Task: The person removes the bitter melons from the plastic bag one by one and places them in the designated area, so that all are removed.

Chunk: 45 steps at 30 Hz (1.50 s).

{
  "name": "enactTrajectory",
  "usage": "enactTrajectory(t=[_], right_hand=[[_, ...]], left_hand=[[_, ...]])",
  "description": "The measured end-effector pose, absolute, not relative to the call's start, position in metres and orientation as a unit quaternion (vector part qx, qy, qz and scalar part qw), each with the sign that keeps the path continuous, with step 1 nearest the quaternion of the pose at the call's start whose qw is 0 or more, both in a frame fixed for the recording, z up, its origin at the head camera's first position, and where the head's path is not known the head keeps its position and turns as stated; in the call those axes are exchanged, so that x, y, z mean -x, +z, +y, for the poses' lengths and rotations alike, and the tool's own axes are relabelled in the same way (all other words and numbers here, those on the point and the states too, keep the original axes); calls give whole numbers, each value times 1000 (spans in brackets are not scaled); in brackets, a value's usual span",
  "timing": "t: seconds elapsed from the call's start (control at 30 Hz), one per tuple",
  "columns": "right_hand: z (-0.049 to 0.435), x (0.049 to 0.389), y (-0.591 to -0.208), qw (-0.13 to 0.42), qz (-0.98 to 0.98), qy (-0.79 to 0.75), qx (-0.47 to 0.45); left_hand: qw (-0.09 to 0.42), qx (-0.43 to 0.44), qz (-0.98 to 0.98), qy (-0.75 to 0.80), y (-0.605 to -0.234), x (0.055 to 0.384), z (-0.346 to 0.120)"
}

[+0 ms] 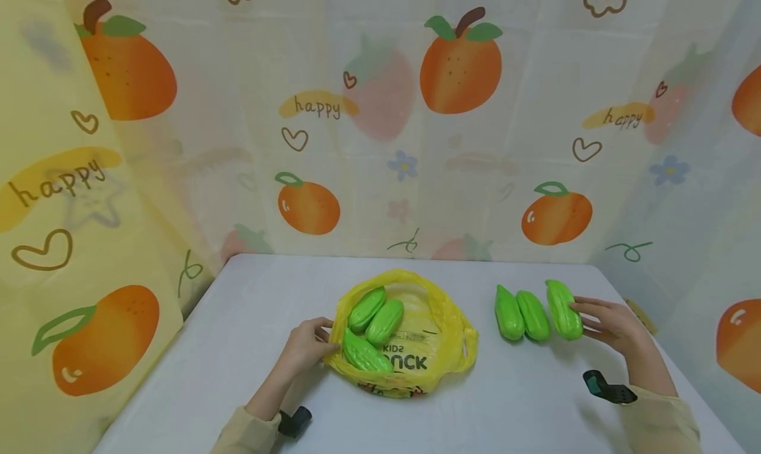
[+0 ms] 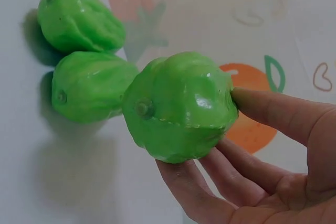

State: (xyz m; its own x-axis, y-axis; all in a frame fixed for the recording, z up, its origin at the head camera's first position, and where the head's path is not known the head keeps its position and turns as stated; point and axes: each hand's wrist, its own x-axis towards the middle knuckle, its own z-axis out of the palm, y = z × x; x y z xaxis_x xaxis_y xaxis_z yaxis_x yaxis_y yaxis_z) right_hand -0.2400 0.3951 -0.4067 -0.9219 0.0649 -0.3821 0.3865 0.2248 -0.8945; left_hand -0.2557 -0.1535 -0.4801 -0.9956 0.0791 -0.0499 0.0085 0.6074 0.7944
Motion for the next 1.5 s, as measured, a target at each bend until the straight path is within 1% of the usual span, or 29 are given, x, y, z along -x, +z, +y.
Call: enactTrajectory(t=[0.23,0.5,0.87,1.5], right_hand=[[405,242,-412,131,746,-630,-172],[413,248,-422,147,723,-649,-187],[419,257,-434,158,737,-627,-198],[424,271,-449,154,758,-600,-204]], left_hand=[[40,-30,893,448,-481,256,-153],[39,-30,892,450,-481,257,-154],[39,-32,891,451,-480,255,-153],[44,-36,888,456,-478,253,-150]])
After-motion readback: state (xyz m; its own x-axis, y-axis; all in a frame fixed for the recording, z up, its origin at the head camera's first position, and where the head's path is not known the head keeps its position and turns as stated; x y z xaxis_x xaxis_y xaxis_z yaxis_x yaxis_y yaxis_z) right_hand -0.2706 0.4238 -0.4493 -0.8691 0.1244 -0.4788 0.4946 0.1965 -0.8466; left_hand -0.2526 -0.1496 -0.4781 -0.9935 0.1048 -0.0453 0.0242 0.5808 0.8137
